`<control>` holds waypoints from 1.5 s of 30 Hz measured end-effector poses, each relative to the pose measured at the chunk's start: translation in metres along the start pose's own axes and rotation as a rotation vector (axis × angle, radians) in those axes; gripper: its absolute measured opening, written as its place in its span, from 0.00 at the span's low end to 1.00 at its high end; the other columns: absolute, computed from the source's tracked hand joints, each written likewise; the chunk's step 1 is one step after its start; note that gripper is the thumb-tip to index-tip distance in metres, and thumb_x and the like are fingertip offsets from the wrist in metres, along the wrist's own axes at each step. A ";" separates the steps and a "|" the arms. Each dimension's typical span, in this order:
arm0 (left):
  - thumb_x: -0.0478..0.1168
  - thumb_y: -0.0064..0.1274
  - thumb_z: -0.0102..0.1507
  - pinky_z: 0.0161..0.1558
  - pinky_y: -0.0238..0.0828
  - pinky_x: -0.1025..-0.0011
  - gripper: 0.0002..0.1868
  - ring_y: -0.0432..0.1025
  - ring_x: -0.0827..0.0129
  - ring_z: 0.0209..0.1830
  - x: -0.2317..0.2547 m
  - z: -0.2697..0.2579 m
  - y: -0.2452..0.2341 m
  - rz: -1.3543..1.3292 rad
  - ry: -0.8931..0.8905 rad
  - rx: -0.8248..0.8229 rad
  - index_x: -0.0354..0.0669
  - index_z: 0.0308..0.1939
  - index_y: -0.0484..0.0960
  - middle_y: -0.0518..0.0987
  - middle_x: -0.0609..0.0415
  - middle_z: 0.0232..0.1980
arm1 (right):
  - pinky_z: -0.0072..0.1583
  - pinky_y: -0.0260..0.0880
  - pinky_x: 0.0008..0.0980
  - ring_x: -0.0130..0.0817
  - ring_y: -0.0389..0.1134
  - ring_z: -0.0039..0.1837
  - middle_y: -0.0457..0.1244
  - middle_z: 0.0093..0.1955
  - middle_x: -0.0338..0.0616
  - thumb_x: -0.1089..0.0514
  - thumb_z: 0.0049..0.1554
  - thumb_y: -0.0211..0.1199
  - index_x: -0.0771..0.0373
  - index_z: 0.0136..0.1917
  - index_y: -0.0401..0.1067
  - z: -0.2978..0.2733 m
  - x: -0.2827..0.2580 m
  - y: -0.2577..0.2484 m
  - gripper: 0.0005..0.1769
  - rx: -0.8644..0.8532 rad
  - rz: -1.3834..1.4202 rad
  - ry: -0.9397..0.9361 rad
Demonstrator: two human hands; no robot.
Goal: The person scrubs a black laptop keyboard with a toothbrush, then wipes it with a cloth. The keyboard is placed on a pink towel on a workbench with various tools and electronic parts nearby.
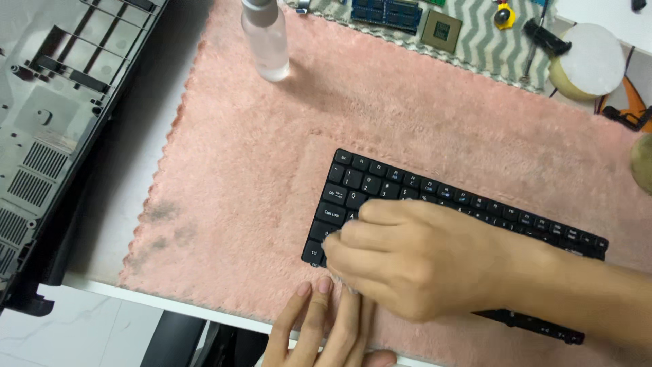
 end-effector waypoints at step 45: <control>0.60 0.16 0.86 0.58 0.83 0.70 0.40 0.84 0.68 0.53 -0.001 0.006 0.002 0.036 -0.044 0.014 0.60 0.62 0.92 0.89 0.69 0.57 | 0.49 0.72 0.43 0.42 0.66 0.46 0.65 0.47 0.43 0.73 0.72 0.63 0.66 0.60 0.75 -0.019 0.043 -0.006 0.06 -0.001 -0.022 0.177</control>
Point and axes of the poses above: each hand's wrist, its own z-axis towards the middle knuckle, its own y-axis out of the palm, x = y × z, the point moved 4 cm from there along z, towards the middle knuckle
